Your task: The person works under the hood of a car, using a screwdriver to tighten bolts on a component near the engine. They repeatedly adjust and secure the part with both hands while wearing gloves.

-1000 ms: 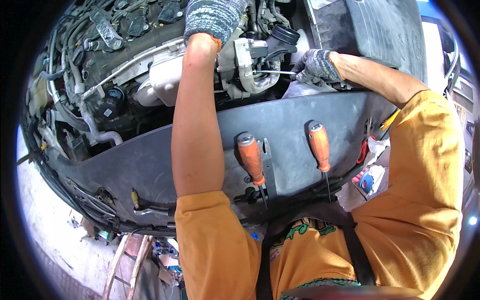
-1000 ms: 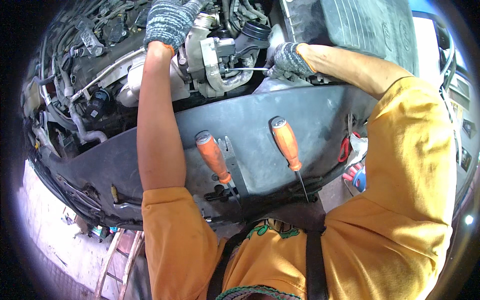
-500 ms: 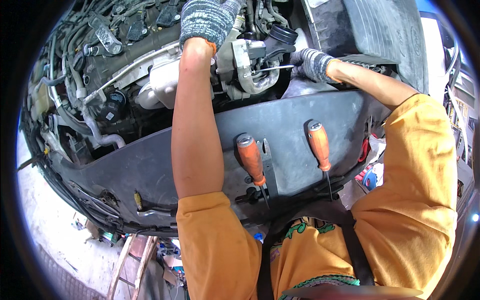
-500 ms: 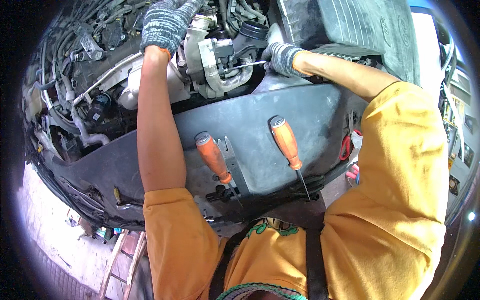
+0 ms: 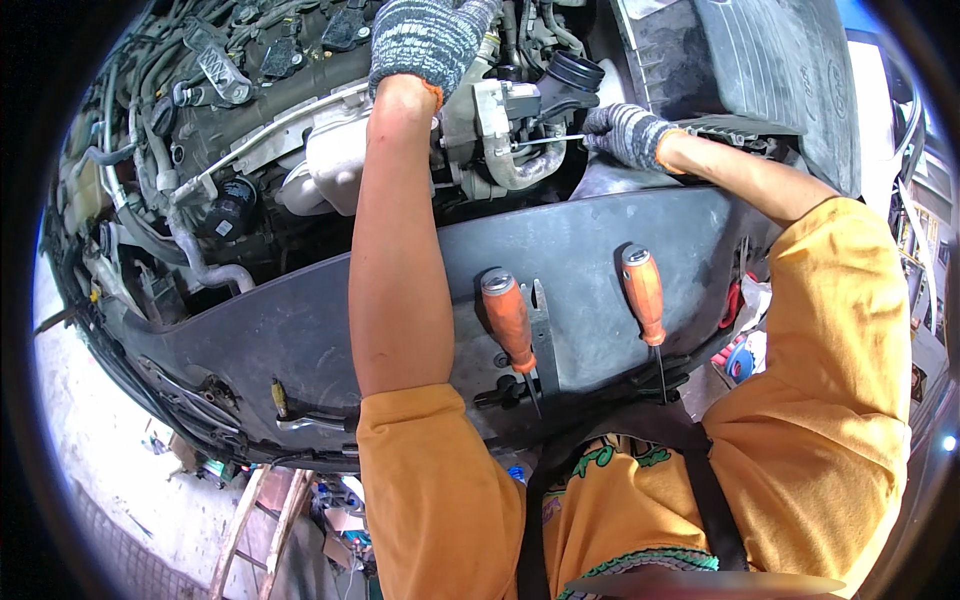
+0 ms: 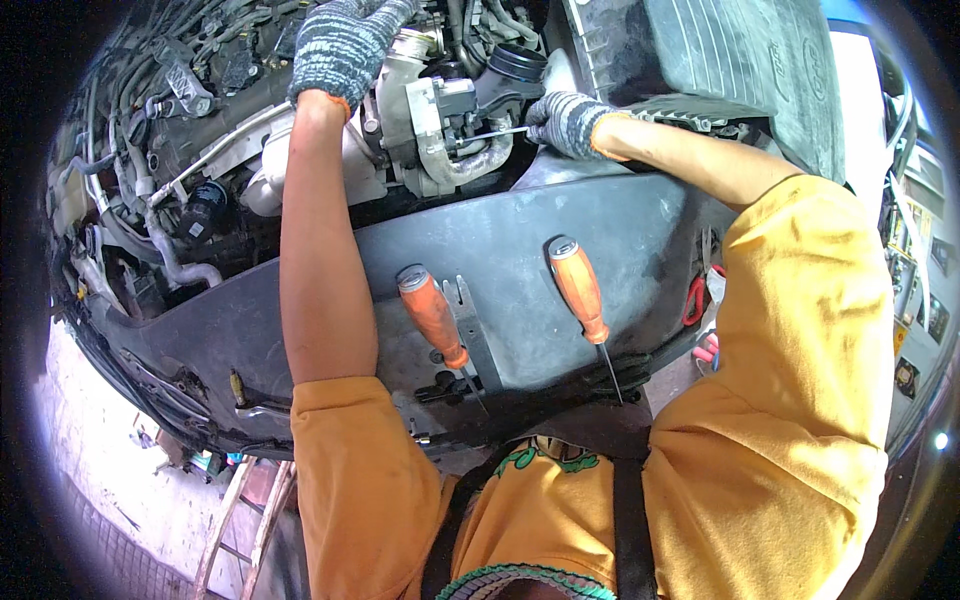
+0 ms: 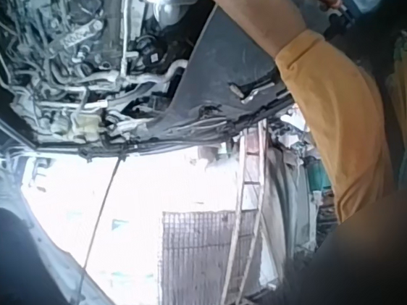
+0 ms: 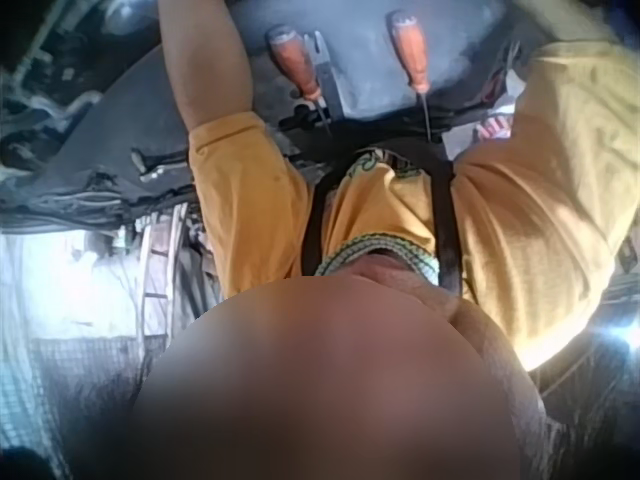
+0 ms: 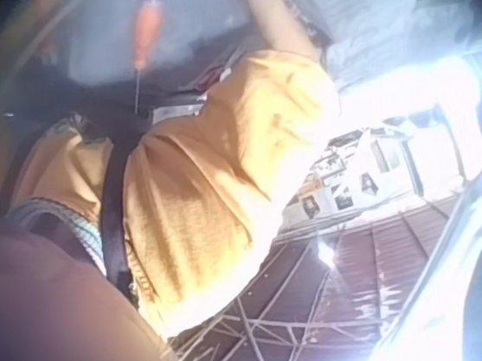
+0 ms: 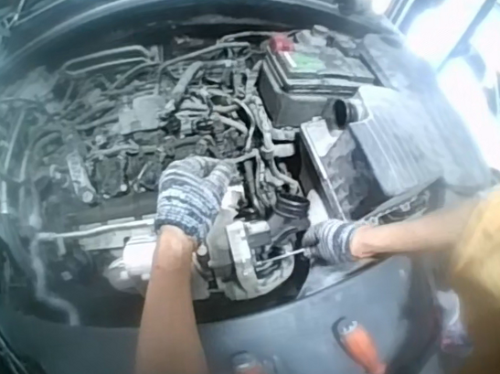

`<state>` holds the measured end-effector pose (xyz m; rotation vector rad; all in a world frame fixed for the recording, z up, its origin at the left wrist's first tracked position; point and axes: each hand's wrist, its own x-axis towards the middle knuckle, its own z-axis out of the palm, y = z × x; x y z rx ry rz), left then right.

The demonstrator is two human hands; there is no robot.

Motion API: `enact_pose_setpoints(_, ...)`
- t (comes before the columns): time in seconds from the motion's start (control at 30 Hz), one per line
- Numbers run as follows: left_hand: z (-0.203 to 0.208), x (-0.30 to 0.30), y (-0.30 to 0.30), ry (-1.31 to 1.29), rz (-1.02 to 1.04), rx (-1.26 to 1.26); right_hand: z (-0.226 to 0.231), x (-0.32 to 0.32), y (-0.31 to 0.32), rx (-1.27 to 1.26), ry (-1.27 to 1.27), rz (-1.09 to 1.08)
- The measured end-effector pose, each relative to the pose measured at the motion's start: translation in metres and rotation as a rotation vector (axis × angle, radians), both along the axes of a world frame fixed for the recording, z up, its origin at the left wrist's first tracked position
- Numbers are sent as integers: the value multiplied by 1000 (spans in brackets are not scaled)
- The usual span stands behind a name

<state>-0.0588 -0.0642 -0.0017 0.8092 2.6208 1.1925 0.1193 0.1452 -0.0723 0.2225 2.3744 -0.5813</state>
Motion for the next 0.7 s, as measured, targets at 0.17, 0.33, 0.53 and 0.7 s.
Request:
enact_pose_setpoints(0.17,-4,-2,-2,77,-29,-21,11,1,-10,-59,-63,-154)
enact_pose_setpoints(0.33,-2,-1,0,23,-14,-7,15,0,-10,-21,-76,-163)
enact_pose_setpoints(0.53,-4,-1,0,36,-24,-17,42,-20,-22,-173,-431,-498)
enact_pose_setpoints(0.7,1,0,1,23,-10,-30,37,-37,-2,-392,-915,-684)
